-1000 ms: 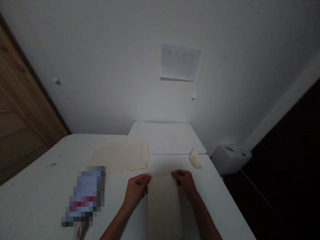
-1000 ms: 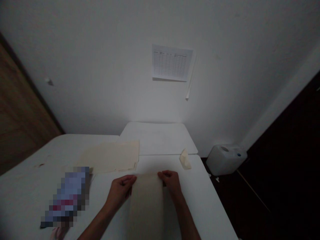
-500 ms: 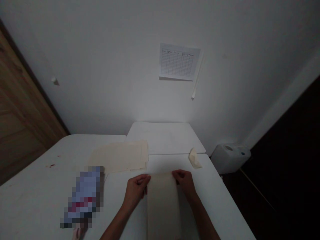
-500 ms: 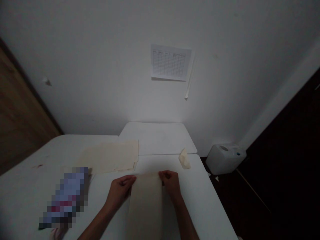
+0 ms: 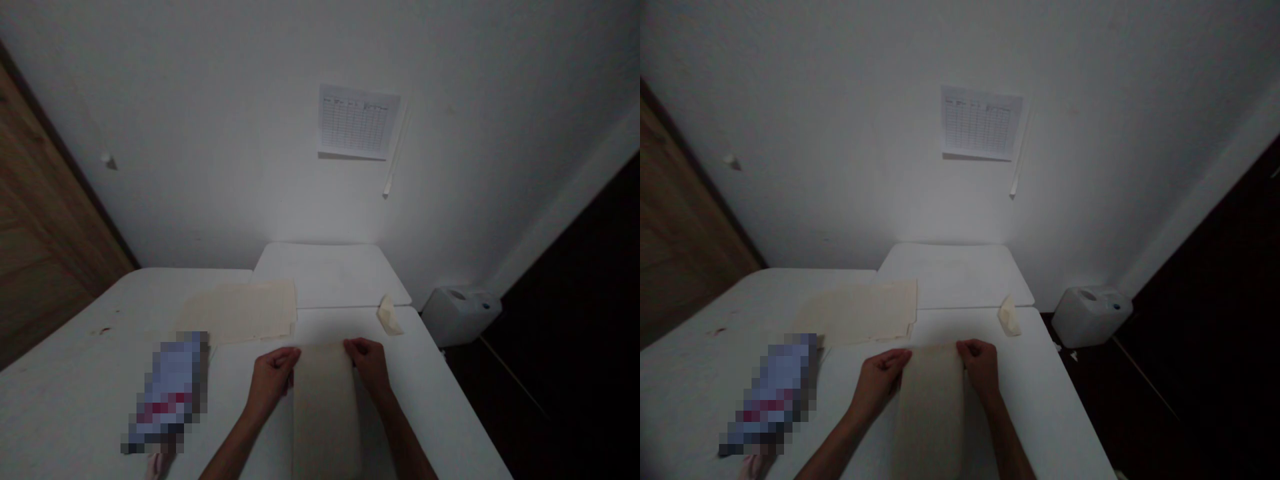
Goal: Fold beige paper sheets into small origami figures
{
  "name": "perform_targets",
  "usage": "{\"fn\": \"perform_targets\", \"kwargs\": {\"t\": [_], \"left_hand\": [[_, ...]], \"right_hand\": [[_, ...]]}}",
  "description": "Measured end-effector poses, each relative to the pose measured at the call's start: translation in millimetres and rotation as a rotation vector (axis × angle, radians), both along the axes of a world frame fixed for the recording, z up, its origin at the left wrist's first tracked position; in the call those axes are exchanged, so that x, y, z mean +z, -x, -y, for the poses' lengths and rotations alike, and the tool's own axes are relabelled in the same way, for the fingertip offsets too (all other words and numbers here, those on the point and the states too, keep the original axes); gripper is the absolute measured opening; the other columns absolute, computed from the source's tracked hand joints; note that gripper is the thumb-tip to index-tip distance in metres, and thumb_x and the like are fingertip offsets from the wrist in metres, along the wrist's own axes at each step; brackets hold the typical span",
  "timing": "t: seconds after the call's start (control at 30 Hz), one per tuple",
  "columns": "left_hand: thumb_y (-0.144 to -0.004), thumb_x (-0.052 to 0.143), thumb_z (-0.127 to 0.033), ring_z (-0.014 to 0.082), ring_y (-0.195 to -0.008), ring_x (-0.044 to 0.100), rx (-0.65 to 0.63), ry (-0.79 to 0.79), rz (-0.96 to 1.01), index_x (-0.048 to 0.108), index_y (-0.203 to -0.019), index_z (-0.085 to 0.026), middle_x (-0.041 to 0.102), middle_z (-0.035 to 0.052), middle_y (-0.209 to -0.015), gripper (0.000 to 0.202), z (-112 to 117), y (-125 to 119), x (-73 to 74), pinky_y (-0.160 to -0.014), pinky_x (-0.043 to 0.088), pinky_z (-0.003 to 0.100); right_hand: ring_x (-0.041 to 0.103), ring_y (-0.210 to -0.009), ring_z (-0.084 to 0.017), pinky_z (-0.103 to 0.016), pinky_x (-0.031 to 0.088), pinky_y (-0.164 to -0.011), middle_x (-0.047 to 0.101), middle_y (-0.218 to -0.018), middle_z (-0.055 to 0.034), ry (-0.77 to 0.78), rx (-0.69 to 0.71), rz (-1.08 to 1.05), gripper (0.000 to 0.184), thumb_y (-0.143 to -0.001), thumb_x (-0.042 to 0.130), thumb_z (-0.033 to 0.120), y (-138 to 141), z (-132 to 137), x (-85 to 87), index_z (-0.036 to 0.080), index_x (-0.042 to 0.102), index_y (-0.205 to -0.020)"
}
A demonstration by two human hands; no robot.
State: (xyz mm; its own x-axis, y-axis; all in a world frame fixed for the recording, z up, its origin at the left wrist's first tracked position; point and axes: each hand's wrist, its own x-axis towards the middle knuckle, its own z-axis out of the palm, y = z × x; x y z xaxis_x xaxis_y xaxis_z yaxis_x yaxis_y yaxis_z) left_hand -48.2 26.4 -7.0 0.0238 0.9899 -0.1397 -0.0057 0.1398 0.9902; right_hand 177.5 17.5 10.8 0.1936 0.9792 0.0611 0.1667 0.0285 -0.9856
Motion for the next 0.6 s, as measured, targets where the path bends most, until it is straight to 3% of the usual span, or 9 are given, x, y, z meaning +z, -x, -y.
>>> {"fn": "perform_targets", "kwargs": {"t": [0.2, 0.6], "left_hand": [[-0.063, 0.072, -0.063, 0.0079, -0.031, 0.038, 0.010, 0.015, -0.005, 0.073, -0.089, -0.010, 0.054, -0.0018, -0.043, 0.058, 2, -1, 5.6, -0.034, 0.024, 0.020], [-0.067, 0.065, -0.063, 0.0067, -0.028, 0.033, -0.185, 0.024, -0.116, 0.069, -0.071, -0.012, 0.049, -0.0030, -0.037, 0.051, 9, -8, 20.1, -0.032, 0.020, 0.019]], "right_hand": [[0.062, -0.061, -0.020, -0.029, 0.047, -0.056, 0.071, -0.069, -0.0079, -0.007, -0.017, 0.022, 0.045, -0.073, 0.064, 0.056, 0, 0, -0.7, 0.013, 0.075, -0.075], [0.064, -0.068, -0.023, -0.030, 0.048, -0.060, 0.072, -0.073, -0.0089, -0.050, -0.178, 0.026, 0.045, -0.076, 0.062, 0.056, -8, -7, -6.0, 0.013, 0.075, -0.078]]}}
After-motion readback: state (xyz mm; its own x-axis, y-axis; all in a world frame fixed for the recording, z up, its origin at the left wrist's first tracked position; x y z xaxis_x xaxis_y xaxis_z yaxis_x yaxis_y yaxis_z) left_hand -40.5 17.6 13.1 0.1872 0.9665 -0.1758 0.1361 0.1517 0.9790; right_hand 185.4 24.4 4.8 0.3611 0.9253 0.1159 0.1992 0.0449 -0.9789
